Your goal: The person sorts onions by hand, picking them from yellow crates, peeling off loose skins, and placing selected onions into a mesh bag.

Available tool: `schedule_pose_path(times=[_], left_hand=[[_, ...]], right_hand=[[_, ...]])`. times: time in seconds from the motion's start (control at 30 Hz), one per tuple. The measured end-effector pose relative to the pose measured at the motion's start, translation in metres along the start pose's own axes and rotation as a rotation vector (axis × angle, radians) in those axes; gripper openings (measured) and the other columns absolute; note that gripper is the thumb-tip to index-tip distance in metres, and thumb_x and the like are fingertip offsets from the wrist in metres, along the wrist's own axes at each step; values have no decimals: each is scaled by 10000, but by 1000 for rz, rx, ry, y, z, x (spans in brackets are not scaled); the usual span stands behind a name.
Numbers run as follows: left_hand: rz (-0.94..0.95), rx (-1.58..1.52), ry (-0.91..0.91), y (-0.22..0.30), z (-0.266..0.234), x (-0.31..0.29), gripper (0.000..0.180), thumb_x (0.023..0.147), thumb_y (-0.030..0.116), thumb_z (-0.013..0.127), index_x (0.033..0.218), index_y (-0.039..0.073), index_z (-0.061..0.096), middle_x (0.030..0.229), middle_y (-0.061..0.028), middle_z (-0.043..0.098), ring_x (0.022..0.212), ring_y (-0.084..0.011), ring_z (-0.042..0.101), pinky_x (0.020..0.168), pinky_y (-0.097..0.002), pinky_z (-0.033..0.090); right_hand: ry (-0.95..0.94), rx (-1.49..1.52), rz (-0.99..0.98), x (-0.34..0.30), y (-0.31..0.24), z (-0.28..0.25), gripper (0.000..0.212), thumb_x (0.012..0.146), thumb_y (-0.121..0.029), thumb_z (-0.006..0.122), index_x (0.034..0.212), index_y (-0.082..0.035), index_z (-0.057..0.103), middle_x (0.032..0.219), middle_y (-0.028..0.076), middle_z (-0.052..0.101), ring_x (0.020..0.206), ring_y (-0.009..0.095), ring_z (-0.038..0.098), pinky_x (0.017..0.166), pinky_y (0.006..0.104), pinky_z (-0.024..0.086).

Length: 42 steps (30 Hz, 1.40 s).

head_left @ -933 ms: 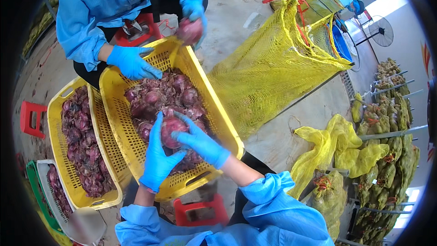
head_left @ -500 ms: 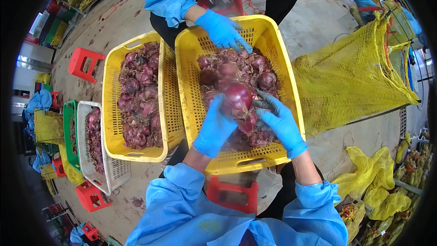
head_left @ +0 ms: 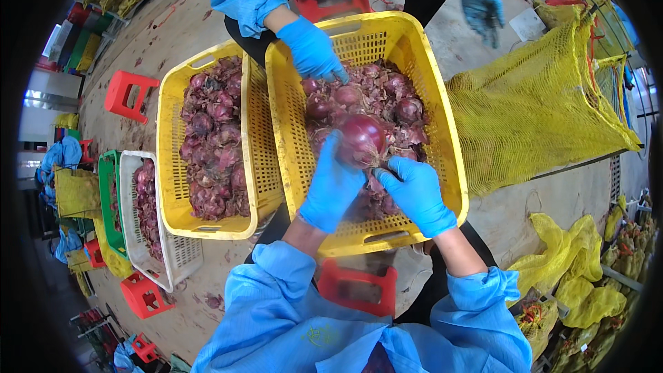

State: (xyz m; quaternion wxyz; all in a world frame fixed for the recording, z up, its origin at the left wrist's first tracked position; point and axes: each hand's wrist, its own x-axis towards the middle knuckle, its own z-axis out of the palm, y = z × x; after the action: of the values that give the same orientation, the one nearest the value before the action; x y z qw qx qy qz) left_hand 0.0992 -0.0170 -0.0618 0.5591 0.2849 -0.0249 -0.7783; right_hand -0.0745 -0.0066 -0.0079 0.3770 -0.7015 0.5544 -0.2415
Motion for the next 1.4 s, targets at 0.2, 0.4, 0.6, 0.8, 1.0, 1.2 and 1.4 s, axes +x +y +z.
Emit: schedule_pose_path(times=[0.2, 0.4, 0.6, 0.8, 1.0, 1.2, 1.4], left_hand=[[-69, -231, 54, 16, 26, -3, 706, 909, 496, 606, 1452, 118, 362, 1451, -208, 414, 1334, -438, 400, 1099, -648, 294], [-8, 594, -12, 1, 47, -31, 513, 1036, 337, 443, 1458, 50, 388, 1438, -108, 483, 1294, -254, 502, 1059, -402, 446], [-48, 662, -50, -12, 27, -16, 511, 1023, 397, 464, 1378, 29, 474, 1211, -107, 625, 995, -207, 657, 861, -327, 534], [-58, 904, -84, -6, 40, -24, 360, 1003, 226, 509, 1305, 37, 562, 1177, -123, 664, 965, -190, 674, 840, -296, 535], [-179, 1007, -189, -34, 47, -20, 342, 994, 162, 534, 1298, 7, 558, 1132, -91, 671, 948, -153, 654, 812, -268, 519], [-116, 1101, -239, -32, 17, -9, 334, 971, 187, 589, 1258, 18, 603, 1101, -98, 689, 937, -192, 666, 829, -298, 523], [457, 2249, -268, -6, -7, -15, 392, 872, 308, 641, 1181, 67, 623, 1023, -178, 666, 914, -382, 644, 761, -466, 529]], right_hand=[[-220, -315, -184, -13, 22, 5, 407, 823, -341, 705, 1161, -127, 633, 927, 154, 659, 794, 349, 658, 666, 451, 527], [-83, 316, -170, 5, 10, -23, 1007, 737, -378, 823, 1498, 3, 286, 1493, 247, 378, 1390, 338, 386, 1138, 391, 317], [34, 889, 177, -8, 19, -19, 880, 761, -259, 809, 1465, -11, 342, 1368, 158, 507, 1238, 233, 519, 1068, 356, 406], [576, 402, 0, -7, 3, -179, 805, 732, -242, 827, 1384, 6, 426, 1251, 134, 570, 1140, 216, 561, 995, 356, 462], [893, -801, 224, 9, 41, -400, 856, 669, -378, 805, 1386, -52, 469, 1220, 236, 583, 1114, 379, 600, 938, 425, 495], [966, -712, 125, 30, 60, -420, 592, 829, -338, 702, 1323, -42, 565, 1170, 206, 660, 1060, 314, 653, 893, 392, 516], [164, -185, 142, -60, 76, -140, 433, 863, -330, 682, 1196, -53, 661, 1030, 179, 698, 957, 306, 680, 828, 384, 530]])
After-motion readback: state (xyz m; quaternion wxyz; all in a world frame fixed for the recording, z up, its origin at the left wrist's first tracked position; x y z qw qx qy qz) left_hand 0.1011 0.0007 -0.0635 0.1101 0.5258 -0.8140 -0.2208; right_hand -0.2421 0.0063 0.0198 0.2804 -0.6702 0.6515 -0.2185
